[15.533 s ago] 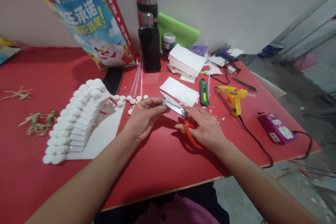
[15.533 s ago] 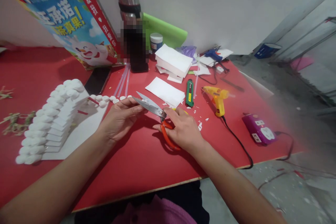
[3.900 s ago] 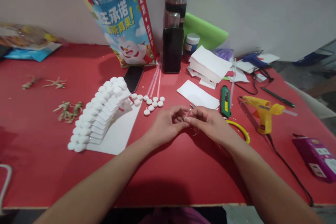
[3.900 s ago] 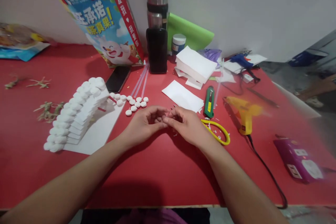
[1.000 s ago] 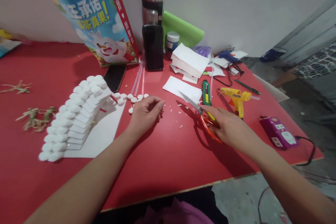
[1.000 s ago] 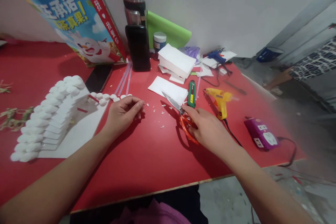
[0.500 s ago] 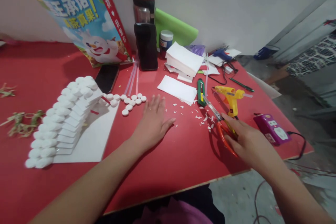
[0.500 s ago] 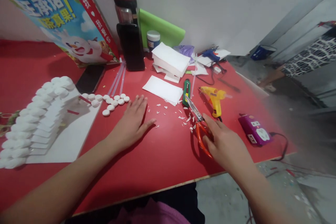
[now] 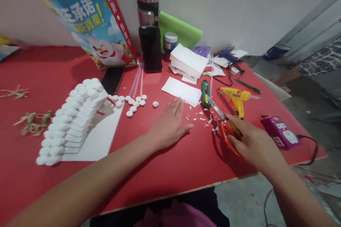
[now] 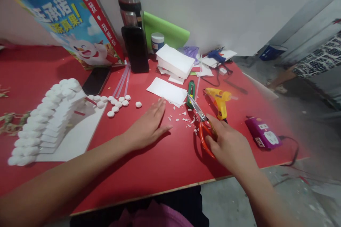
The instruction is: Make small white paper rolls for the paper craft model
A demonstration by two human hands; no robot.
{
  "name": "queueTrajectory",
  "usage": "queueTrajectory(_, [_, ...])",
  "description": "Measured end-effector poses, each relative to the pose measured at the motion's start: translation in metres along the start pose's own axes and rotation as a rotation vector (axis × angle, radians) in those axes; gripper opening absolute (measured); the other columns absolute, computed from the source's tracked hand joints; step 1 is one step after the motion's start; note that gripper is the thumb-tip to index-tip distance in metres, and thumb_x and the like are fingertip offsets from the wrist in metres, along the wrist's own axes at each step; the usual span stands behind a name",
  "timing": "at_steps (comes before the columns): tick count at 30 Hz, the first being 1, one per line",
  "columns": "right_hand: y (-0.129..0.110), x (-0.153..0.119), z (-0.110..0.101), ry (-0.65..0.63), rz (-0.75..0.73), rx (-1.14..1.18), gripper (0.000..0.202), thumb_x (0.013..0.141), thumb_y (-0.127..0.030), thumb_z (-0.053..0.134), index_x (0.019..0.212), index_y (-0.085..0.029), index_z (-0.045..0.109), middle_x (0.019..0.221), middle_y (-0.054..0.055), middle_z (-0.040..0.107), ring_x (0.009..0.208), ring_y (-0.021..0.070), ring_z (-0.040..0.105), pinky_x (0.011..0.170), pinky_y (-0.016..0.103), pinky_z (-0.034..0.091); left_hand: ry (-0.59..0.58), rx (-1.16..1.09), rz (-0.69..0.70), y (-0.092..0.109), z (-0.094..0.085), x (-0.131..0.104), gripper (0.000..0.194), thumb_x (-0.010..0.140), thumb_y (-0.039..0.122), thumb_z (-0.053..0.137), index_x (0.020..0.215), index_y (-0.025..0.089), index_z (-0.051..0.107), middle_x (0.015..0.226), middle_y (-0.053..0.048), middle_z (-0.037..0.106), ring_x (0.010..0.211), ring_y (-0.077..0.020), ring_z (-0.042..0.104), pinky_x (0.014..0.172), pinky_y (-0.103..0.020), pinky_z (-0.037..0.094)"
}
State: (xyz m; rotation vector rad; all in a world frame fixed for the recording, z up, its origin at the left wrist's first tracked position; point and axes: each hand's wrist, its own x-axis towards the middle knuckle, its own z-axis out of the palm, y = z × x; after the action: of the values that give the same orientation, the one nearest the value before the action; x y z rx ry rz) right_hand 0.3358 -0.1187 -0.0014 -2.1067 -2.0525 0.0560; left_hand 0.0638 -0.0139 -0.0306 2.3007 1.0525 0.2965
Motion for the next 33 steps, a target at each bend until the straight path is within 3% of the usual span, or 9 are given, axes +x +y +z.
queueTrajectory(3, [-0.001,0.0,0.002,0.014,0.001,0.014,0.052,0.094,-0.028,0.053,0.145,-0.023,0.063,0.122,0.014,0.079,0.097,0.0368,0.08,0.079,0.048,0.064,0.004,0.139,0.011,0.003,0.009,0.02,0.094,0.105,0.063,0.045,0.169,-0.001,0.018,0.178,-0.026,0.001,0.167,-0.0343,-0.002,0.136,-0.053,0.009])
queueTrajectory(6, [-0.003,0.002,0.001,0.022,-0.011,0.006,0.052,0.094,-0.027,0.053,0.145,-0.021,0.063,0.122,0.015,0.079,0.096,0.0365,0.08,0.079,0.048,0.064,0.002,0.181,-0.003,0.008,0.013,0.03,0.096,0.105,0.065,0.044,0.168,-0.003,0.019,0.177,-0.028,0.007,0.167,-0.0362,0.0,0.136,-0.057,0.006])
queueTrajectory(11, [0.009,-0.001,-0.002,0.043,-0.031,-0.086,0.052,0.096,-0.03,0.054,0.146,-0.02,0.063,0.124,0.016,0.078,0.092,0.0357,0.08,0.072,0.045,0.063,-0.091,0.017,0.278,0.004,0.005,0.011,0.072,0.112,0.054,0.032,0.17,0.012,0.024,0.176,-0.017,0.029,0.166,-0.0223,0.022,0.137,-0.046,0.012])
queueTrajectory(15, [0.013,-0.009,-0.005,0.021,-0.096,-0.119,0.056,0.095,-0.032,0.058,0.151,-0.023,0.061,0.127,0.015,0.077,0.083,0.0323,0.079,0.061,0.04,0.061,0.081,0.061,0.22,-0.012,-0.006,-0.001,0.063,0.112,0.043,0.033,0.167,0.012,0.03,0.175,-0.017,0.031,0.166,-0.0234,0.022,0.136,-0.047,0.02])
queueTrajectory(19, [-0.017,-0.018,-0.006,-0.062,-0.225,-0.059,0.064,0.096,-0.029,0.058,0.159,-0.022,0.052,0.112,0.014,0.078,0.076,0.029,0.077,0.058,0.039,0.061,0.148,0.307,0.154,-0.037,-0.016,-0.004,0.065,0.098,0.008,0.038,0.162,0.006,0.04,0.17,-0.021,0.041,0.164,-0.0292,0.028,0.136,-0.057,0.014])
queueTrajectory(21, [-0.039,-0.022,-0.003,-0.097,-0.293,-0.03,0.061,0.096,-0.026,0.054,0.157,-0.019,0.054,0.102,0.012,0.077,0.069,0.0271,0.075,0.053,0.037,0.06,0.196,0.356,0.108,-0.05,-0.023,-0.006,0.07,0.089,0.0,0.039,0.158,0.008,0.047,0.164,-0.02,0.051,0.162,-0.0316,0.034,0.134,-0.065,0.014])
queueTrajectory(25, [-0.061,-0.03,0.006,-0.137,-0.37,-0.009,0.058,0.094,-0.019,0.052,0.151,-0.016,0.06,0.106,0.014,0.076,0.07,0.0248,0.076,0.055,0.036,0.06,0.269,0.326,0.092,-0.071,-0.034,-0.013,0.063,0.084,-0.001,0.042,0.138,0.014,0.07,0.154,-0.016,0.064,0.154,-0.0345,0.048,0.124,-0.063,0.042])
queueTrajectory(29, [-0.035,-0.031,0.012,-0.155,-0.322,-0.079,0.061,0.095,-0.022,0.055,0.157,-0.021,0.056,0.107,0.012,0.075,0.069,0.0233,0.075,0.054,0.033,0.058,0.276,0.322,0.105,-0.077,-0.039,-0.016,0.058,0.083,-0.002,0.041,0.126,0.015,0.076,0.146,-0.017,0.069,0.136,-0.0331,0.066,0.116,-0.058,0.053])
queueTrajectory(33, [0.011,-0.013,0.01,-0.115,-0.251,-0.137,0.059,0.099,-0.024,0.054,0.158,-0.025,0.054,0.115,0.013,0.075,0.079,0.0265,0.076,0.06,0.035,0.059,0.318,0.294,0.122,-0.073,-0.045,-0.015,0.052,0.09,0.001,0.038,0.126,0.013,0.074,0.151,-0.018,0.065,0.136,-0.0335,0.066,0.113,-0.056,0.055])
